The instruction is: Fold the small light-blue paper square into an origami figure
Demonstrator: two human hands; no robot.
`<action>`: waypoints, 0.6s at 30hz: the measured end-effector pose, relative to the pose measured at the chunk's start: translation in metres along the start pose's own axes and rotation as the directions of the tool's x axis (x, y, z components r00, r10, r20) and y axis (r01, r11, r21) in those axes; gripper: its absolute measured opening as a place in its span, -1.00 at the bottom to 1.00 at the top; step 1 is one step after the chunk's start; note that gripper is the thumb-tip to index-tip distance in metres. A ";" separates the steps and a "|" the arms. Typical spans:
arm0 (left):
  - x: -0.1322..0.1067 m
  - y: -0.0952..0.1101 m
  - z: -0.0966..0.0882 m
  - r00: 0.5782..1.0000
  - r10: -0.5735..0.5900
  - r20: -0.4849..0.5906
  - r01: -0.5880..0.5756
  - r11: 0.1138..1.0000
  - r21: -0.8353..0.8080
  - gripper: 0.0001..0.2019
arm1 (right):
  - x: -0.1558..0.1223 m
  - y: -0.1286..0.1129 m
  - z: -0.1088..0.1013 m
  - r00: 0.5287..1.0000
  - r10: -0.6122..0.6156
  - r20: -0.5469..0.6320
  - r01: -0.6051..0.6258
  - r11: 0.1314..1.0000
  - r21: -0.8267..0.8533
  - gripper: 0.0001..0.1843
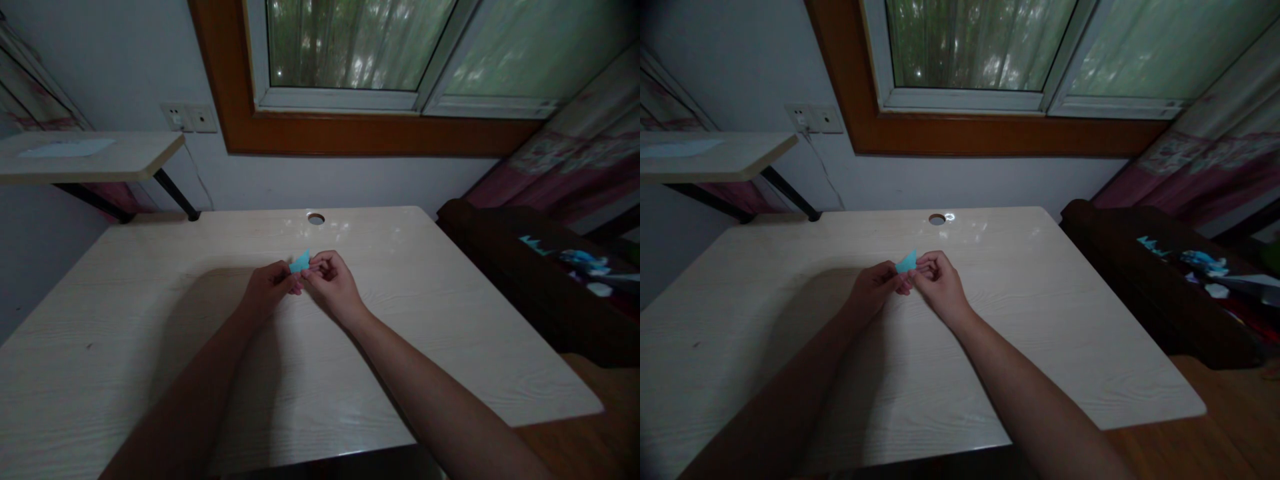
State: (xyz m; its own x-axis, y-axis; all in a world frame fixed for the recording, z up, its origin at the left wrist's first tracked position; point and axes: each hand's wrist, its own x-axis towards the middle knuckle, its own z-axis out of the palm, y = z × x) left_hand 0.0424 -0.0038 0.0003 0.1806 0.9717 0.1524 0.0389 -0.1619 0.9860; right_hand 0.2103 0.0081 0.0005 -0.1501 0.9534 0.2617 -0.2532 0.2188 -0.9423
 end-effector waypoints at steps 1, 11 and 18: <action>0.000 0.001 0.000 1.000 0.001 -0.001 -0.001 1.000 0.002 -0.74 | 0.000 0.000 0.000 1.000 0.001 -0.002 -0.001 1.000 0.007 -0.71; -0.002 0.010 0.003 1.000 -0.016 -0.005 0.016 0.999 0.037 -0.74 | 0.000 -0.004 0.002 0.999 -0.003 -0.043 0.004 1.000 0.023 -0.72; 0.000 0.004 0.001 0.999 -0.031 0.017 0.031 0.998 -0.046 -0.75 | 0.000 -0.003 0.000 0.998 -0.042 -0.049 0.043 0.999 0.019 -0.75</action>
State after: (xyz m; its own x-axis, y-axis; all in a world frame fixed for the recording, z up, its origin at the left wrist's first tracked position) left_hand 0.0439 -0.0049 0.0039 0.1956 0.9732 0.1211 -0.0008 -0.1233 0.9924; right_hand 0.2113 0.0071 0.0031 -0.0920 0.9526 0.2901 -0.2770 0.2554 -0.9263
